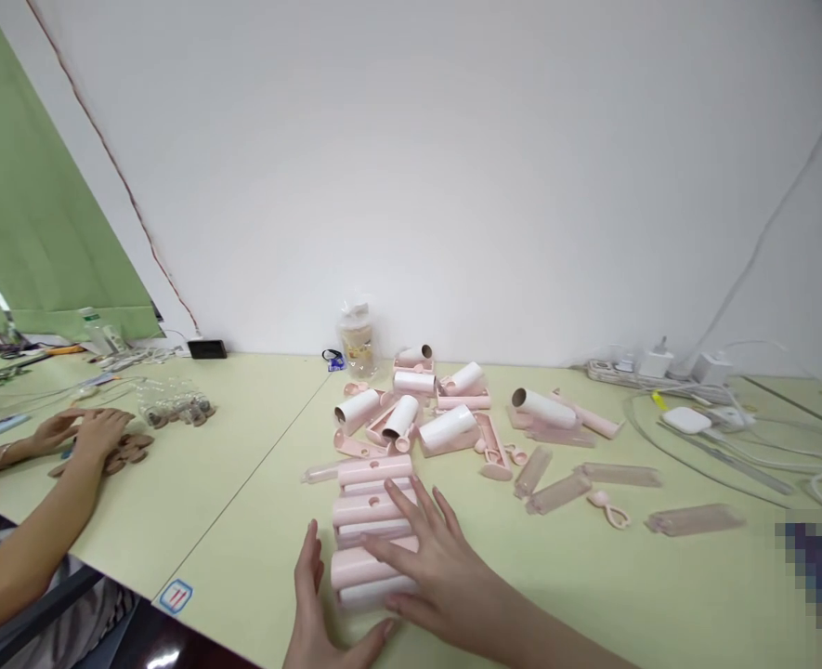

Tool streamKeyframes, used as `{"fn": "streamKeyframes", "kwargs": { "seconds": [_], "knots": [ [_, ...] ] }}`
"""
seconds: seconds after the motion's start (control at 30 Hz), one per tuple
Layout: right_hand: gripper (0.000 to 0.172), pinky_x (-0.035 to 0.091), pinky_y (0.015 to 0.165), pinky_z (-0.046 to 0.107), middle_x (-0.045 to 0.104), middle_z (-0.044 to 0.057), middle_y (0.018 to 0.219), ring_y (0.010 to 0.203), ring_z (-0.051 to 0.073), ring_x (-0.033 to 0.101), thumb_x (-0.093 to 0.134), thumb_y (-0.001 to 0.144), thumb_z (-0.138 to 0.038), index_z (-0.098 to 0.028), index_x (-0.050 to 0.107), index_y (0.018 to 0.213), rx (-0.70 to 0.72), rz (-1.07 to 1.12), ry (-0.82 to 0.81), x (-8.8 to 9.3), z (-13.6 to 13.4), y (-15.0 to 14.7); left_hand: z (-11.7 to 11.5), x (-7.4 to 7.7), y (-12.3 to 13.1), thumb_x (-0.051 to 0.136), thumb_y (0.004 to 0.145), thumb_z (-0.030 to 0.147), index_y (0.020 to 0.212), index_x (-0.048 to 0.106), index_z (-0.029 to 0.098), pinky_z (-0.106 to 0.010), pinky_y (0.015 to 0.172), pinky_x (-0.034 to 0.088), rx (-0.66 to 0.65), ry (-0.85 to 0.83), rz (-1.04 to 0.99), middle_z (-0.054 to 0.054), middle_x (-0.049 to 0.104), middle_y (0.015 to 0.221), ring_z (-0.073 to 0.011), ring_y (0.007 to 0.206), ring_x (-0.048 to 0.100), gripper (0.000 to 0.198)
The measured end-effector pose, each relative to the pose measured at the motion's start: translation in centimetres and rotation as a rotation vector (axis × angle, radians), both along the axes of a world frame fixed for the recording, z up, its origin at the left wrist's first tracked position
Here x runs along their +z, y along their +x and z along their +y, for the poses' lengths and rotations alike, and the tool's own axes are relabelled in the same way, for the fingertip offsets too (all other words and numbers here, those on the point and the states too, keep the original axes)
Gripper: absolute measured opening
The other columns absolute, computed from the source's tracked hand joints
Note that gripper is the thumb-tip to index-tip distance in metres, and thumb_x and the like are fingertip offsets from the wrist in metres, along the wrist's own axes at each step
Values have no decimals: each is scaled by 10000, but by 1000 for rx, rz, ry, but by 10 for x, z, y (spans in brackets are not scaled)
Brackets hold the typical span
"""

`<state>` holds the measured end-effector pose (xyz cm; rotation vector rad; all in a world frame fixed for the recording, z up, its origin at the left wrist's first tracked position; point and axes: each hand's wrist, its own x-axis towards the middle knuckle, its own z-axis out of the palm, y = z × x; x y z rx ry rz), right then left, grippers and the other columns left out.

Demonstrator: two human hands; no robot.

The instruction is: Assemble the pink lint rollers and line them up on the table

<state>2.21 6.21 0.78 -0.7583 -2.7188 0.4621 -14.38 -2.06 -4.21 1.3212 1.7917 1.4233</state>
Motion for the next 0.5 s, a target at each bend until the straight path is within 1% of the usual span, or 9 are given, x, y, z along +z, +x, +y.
{"fn": "streamKeyframes", "kwargs": {
  "seconds": [0.03, 0.1, 0.17, 0.23, 0.3, 0.33, 0.4, 0.47, 0.5],
  "knots": [
    [665, 121, 980, 669, 25, 79, 1520, 1330, 397, -62, 614, 763, -378, -391, 306, 1352, -19, 0, -3, -1, 3, -4, 5, 5, 0, 662, 628, 483, 1361, 72, 215, -454, 1059, 269, -15, -12, -67, -142, 197, 1427, -320, 1335, 190, 979],
    [797, 65, 971, 687, -8, 96, 1519, 1320, 421, -86, 674, 683, -429, -378, 273, 1370, -46, -1, -16, 0, 10, -5, 15, 16, 0, 720, 558, 494, 1366, 61, 221, -431, 1004, 357, -93, -40, -209, -148, 310, 1370, -323, 1293, 288, 1078],
    [934, 47, 985, 671, -20, 103, 1518, 1325, 419, -69, 695, 626, -482, -358, 190, 1402, 13, -10, -53, 6, 18, 0, 23, 23, -2, 742, 532, 492, 1368, 76, 226, -402, 969, 399, -175, -64, -300, -136, 381, 1326, -315, 1229, 388, 1101],
    [1000, 132, 1029, 592, 4, 103, 1518, 1349, 369, 8, 665, 644, -514, -316, 75, 1428, 70, 6, -77, 16, 32, 9, 27, 26, -3, 726, 561, 494, 1367, 84, 230, -376, 972, 397, -217, -78, -326, -125, 379, 1332, -297, 1201, 425, 1064],
    [933, 231, 1048, 473, 96, 118, 1509, 1360, 292, 109, 599, 725, -487, -236, 51, 1437, 5, 45, -23, 27, 54, 20, 30, 25, -3, 701, 597, 504, 1369, 58, 241, -356, 982, 385, -231, -88, -325, -119, 351, 1356, -283, 1216, 412, 1039],
    [840, 253, 1049, 426, 166, 131, 1493, 1354, 258, 158, 557, 774, -446, -191, 100, 1432, -79, 68, 41, 32, 67, 24, 31, 24, -3, 690, 608, 511, 1370, 40, 246, -350, 981, 386, -239, -91, -323, -118, 343, 1364, -281, 1225, 403, 1036],
    [691, 212, 1060, 440, 269, 159, 1451, 1338, 261, 198, 551, 796, -322, -135, 245, 1386, -179, 69, 114, 39, 97, 31, 32, 20, 0, 668, 620, 532, 1370, 23, 242, -342, 983, 385, -252, -83, -305, -120, 333, 1374, -282, 1241, 385, 1031],
    [701, 219, 1033, 512, 417, 190, 1353, 1285, 333, 291, 675, 698, -307, -109, 387, 1306, -199, 24, 133, 41, 125, 34, 34, 15, 1, 634, 638, 555, 1374, 11, 239, -357, 992, 376, -241, -72, -271, -124, 298, 1396, -291, 1256, 365, 1015],
    [668, 259, 1001, 533, 497, 185, 1277, 1234, 348, 365, 715, 664, -318, -112, 459, 1246, -196, -6, 134, 41, 137, 35, 34, 13, -1, 617, 644, 562, 1377, 1, 240, -381, 1007, 358, -218, -54, -231, -124, 251, 1421, -302, 1273, 337, 1010]
  ]
}}
